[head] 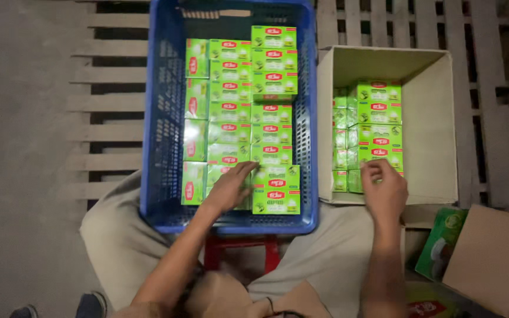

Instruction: The person picks up boxes of tea from a blue plastic crate and places them into a cardboard box one by one.

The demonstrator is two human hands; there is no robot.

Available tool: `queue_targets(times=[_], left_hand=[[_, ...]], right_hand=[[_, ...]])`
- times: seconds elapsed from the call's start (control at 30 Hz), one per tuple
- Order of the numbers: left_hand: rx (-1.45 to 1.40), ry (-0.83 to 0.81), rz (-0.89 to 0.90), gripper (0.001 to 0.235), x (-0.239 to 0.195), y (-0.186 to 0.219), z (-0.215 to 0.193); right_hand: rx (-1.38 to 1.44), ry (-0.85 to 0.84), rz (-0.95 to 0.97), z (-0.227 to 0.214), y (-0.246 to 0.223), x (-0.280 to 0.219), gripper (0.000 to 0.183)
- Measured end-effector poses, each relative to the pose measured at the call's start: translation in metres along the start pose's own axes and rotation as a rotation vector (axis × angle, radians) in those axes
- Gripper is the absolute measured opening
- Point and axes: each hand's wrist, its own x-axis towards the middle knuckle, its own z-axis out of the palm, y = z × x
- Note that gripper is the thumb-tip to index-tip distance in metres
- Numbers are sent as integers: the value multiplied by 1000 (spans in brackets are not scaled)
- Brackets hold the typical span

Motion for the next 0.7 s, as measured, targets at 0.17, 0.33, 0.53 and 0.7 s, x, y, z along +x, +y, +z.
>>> queue_targets(times=[0.17,0.33,0.53,0.7], left_hand=[[70,-7,74,112,6,-12,21],[117,8,69,104,28,-22,27],[-15,110,71,106,31,-19,33],[-233,174,37,98,19,-11,13]], right_hand=[[79,284,-25,22,24,8,25],[14,259,-78,24,17,5,25],[80,281,-97,18,13,3,25],[99,296,-99,19,10,4,23]])
